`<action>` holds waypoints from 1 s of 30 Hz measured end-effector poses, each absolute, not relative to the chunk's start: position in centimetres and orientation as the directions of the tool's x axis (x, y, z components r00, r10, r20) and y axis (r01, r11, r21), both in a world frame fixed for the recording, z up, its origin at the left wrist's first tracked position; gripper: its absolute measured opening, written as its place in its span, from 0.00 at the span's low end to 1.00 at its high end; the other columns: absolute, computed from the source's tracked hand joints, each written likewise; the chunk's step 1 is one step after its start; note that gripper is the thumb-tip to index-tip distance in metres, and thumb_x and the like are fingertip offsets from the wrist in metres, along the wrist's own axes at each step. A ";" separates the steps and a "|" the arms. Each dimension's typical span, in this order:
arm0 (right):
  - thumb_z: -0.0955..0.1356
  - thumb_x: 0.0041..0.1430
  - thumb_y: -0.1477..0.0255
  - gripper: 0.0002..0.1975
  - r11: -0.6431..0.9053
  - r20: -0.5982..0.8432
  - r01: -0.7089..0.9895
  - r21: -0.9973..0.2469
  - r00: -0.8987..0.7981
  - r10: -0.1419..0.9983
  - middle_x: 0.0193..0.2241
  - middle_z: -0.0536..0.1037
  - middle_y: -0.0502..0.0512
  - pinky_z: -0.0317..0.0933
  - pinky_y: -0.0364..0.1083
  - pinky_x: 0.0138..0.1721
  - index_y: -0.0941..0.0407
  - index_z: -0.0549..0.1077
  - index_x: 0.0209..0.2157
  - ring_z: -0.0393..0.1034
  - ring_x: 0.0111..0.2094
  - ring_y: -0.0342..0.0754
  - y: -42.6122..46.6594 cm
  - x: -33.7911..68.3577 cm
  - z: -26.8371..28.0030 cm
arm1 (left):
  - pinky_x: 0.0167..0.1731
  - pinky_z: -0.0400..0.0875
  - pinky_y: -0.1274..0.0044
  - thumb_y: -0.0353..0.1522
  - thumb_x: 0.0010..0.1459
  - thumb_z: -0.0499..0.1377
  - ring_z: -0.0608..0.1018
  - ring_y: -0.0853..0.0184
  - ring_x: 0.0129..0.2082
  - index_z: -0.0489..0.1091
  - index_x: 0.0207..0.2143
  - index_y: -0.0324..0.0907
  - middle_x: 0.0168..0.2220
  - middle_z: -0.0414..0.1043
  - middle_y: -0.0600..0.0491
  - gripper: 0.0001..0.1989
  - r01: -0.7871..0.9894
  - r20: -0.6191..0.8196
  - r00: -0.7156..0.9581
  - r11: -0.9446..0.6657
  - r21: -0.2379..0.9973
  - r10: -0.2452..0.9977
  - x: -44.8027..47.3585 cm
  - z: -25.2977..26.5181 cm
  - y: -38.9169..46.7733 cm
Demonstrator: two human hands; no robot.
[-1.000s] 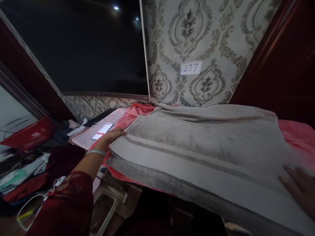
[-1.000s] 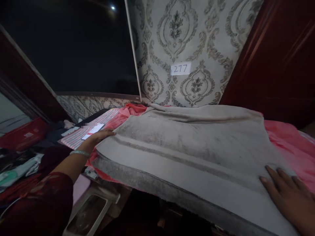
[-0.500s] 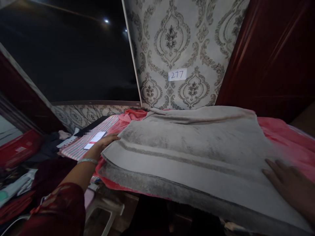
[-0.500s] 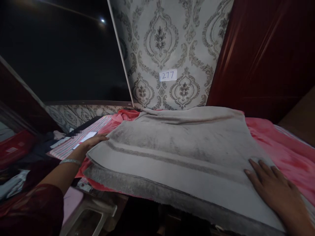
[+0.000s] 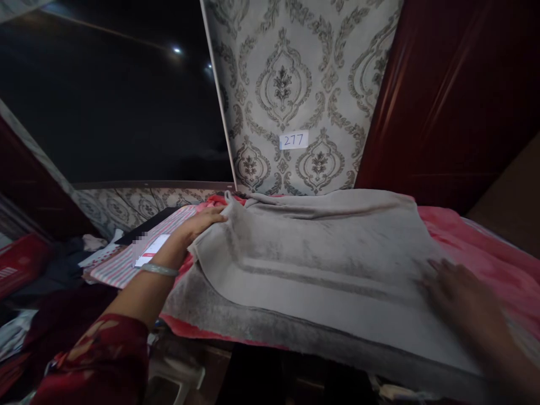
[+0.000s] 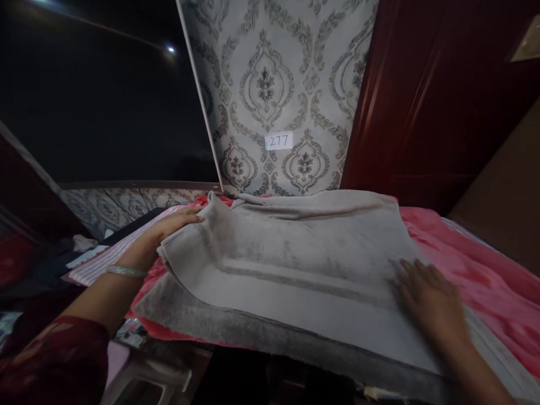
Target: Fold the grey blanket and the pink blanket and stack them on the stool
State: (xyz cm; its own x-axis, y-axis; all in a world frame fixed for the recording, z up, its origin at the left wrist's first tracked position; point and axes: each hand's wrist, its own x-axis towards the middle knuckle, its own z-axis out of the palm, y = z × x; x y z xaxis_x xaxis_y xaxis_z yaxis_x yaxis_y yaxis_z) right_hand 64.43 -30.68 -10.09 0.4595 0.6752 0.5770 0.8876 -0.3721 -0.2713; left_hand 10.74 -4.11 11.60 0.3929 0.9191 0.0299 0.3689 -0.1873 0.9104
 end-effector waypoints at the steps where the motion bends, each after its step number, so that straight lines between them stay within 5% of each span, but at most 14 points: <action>1: 0.61 0.56 0.54 0.32 -0.273 0.543 0.860 -0.430 0.489 0.683 0.58 0.74 0.70 0.60 0.62 0.63 0.58 0.75 0.55 0.66 0.62 0.65 -29.7 63.0 -9.0 | 0.53 0.74 0.67 0.36 0.37 0.66 0.78 0.49 0.54 0.81 0.44 0.43 0.49 0.81 0.49 0.26 0.386 0.087 0.435 -0.273 0.881 0.896 12.7 12.3 -4.6; 3: 0.65 0.55 0.54 0.31 -0.124 0.354 0.637 -0.761 0.567 0.744 0.57 0.76 0.65 0.64 0.61 0.60 0.53 0.72 0.58 0.71 0.57 0.63 -27.3 59.3 -6.9 | 0.55 0.71 0.69 0.34 0.41 0.65 0.77 0.52 0.56 0.80 0.47 0.44 0.51 0.80 0.51 0.26 0.382 0.148 0.542 -0.400 0.833 0.827 17.0 12.8 -5.9; 5: 0.68 0.57 0.54 0.31 0.003 0.119 0.239 -0.971 0.475 0.872 0.57 0.76 0.63 0.69 0.59 0.55 0.51 0.69 0.59 0.75 0.53 0.59 -24.8 55.2 -5.6 | 0.50 0.74 0.70 0.31 0.44 0.61 0.79 0.54 0.50 0.80 0.48 0.43 0.46 0.82 0.51 0.25 0.345 0.098 0.658 -0.415 0.842 0.747 21.8 11.6 -7.3; 7: 0.67 0.61 0.56 0.28 -0.021 -0.070 -0.143 -0.989 0.347 0.935 0.55 0.77 0.65 0.71 0.57 0.51 0.53 0.68 0.59 0.78 0.48 0.56 -22.7 51.6 -5.2 | 0.42 0.76 0.71 0.28 0.44 0.59 0.80 0.55 0.42 0.79 0.48 0.41 0.38 0.82 0.50 0.26 0.341 0.038 0.724 -0.405 0.848 0.689 26.3 8.9 -8.9; 10: 0.61 0.69 0.59 0.20 -0.139 -0.225 -0.376 -0.916 0.193 0.955 0.49 0.80 0.65 0.73 0.54 0.46 0.55 0.68 0.55 0.80 0.41 0.53 -20.8 48.3 -5.5 | 0.31 0.74 0.75 0.25 0.44 0.59 0.79 0.62 0.30 0.73 0.58 0.36 0.29 0.79 0.51 0.34 0.404 -0.065 0.742 -0.368 0.837 0.667 31.2 3.4 -11.5; 13: 0.61 0.69 0.62 0.16 -0.184 -0.249 -0.377 -0.908 0.131 0.960 0.42 0.82 0.62 0.73 0.49 0.40 0.55 0.71 0.50 0.80 0.36 0.51 -20.3 47.6 -5.9 | 0.20 0.68 0.77 0.29 0.50 0.59 0.74 0.66 0.17 0.63 0.66 0.35 0.22 0.73 0.55 0.38 0.450 -0.218 0.793 -0.306 0.839 0.569 32.7 -0.4 -13.0; 16: 0.64 0.66 0.64 0.15 -0.173 -0.224 -0.355 -0.919 0.106 0.969 0.39 0.82 0.59 0.72 0.46 0.36 0.54 0.71 0.50 0.79 0.33 0.49 -20.2 47.9 -5.8 | 0.19 0.66 0.80 0.35 0.56 0.59 0.74 0.70 0.17 0.68 0.62 0.38 0.25 0.73 0.55 0.31 0.381 -0.213 0.832 -0.247 0.891 0.513 31.4 -1.3 -12.3; 19: 0.67 0.62 0.65 0.17 -0.205 -0.257 -0.287 -0.936 0.158 0.953 0.37 0.82 0.57 0.71 0.46 0.32 0.54 0.71 0.51 0.77 0.28 0.48 -19.4 48.0 -5.5 | 0.25 0.72 0.78 0.37 0.55 0.62 0.78 0.68 0.24 0.76 0.53 0.39 0.30 0.76 0.52 0.24 0.297 -0.042 0.736 -0.266 0.917 0.675 28.8 -0.5 -9.7; 23: 0.69 0.57 0.69 0.18 -0.201 -0.236 -0.142 -0.969 0.307 0.922 0.30 0.80 0.53 0.68 0.45 0.28 0.56 0.73 0.49 0.73 0.24 0.46 -17.0 47.5 -5.2 | 0.49 0.74 0.69 0.32 0.51 0.63 0.78 0.58 0.48 0.79 0.45 0.40 0.46 0.79 0.45 0.17 0.372 0.194 0.372 -0.337 0.865 0.908 25.2 0.2 -6.0; 27: 0.67 0.52 0.77 0.27 -0.117 -0.137 -0.075 -0.990 0.398 0.907 0.25 0.77 0.48 0.67 0.43 0.32 0.57 0.72 0.55 0.72 0.26 0.47 -15.2 47.6 -5.0 | 0.55 0.70 0.63 0.30 0.49 0.63 0.76 0.53 0.52 0.75 0.50 0.37 0.54 0.75 0.40 0.23 0.449 0.162 0.211 -0.243 0.860 0.964 23.0 -1.2 -4.4; 30: 0.66 0.50 0.77 0.34 -0.092 0.000 0.155 -0.984 0.515 0.857 0.25 0.76 0.46 0.68 0.44 0.34 0.56 0.69 0.61 0.72 0.29 0.49 -15.1 48.6 -5.2 | 0.52 0.72 0.65 0.31 0.51 0.63 0.78 0.54 0.50 0.74 0.51 0.37 0.51 0.77 0.41 0.23 0.465 0.111 0.184 -0.186 0.866 0.977 22.8 -2.7 -4.4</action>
